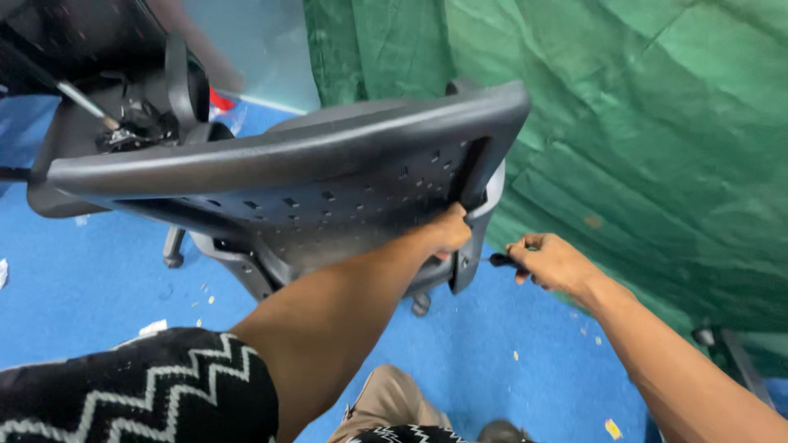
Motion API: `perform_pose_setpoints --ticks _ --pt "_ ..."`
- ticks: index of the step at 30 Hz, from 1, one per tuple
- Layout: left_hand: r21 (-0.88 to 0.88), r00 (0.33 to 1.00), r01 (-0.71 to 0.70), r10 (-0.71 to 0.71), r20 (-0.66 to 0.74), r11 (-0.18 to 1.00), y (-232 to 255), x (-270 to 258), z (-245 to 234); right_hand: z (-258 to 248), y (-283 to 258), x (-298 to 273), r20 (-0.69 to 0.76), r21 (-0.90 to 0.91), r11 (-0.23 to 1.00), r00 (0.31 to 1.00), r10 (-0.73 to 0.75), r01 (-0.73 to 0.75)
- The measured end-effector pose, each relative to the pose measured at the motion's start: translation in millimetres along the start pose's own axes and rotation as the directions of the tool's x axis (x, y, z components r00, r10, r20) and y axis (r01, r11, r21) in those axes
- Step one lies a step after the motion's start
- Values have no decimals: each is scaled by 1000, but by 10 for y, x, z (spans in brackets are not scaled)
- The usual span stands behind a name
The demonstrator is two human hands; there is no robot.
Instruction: The person uses a screwdriver to tighten screws on the back of a black office chair, securing the backrest to the seat frame. The person holds the chair steady with one hand while turning the screwdriver with the other.
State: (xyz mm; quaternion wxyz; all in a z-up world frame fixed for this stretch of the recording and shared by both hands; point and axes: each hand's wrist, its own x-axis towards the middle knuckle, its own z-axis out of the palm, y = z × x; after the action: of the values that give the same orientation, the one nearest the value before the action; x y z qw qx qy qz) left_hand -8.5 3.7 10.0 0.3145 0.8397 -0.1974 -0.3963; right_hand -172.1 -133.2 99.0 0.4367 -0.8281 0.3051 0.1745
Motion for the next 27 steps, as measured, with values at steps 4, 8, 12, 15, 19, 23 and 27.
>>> perform_pose_setpoints --ticks 4,8,12,15,19,23,27 --pt "85 998 -9 15 -68 996 -4 28 55 -75 -155 82 68 -8 999 997 42 -41" --pt "191 981 -46 81 -176 980 -170 171 243 -65 -285 286 2 -227 972 999 -54 53" --pt "220 930 -127 193 -313 967 -205 89 387 19 -336 360 -7 -375 921 993 -121 109" --pt "7 977 154 -151 -153 988 -55 -48 370 113 -330 286 4 -413 886 973 -229 210" --pt "-42 987 128 -132 -93 991 -55 -156 282 318 -320 73 -79 -366 912 970 -230 186" --pt "-90 985 171 -172 1 981 -167 102 315 334 -353 -119 -114 -300 947 981 -156 115" --pt "152 992 -113 120 -33 982 -382 533 413 321 -283 -191 -164 -302 949 976 -143 89"
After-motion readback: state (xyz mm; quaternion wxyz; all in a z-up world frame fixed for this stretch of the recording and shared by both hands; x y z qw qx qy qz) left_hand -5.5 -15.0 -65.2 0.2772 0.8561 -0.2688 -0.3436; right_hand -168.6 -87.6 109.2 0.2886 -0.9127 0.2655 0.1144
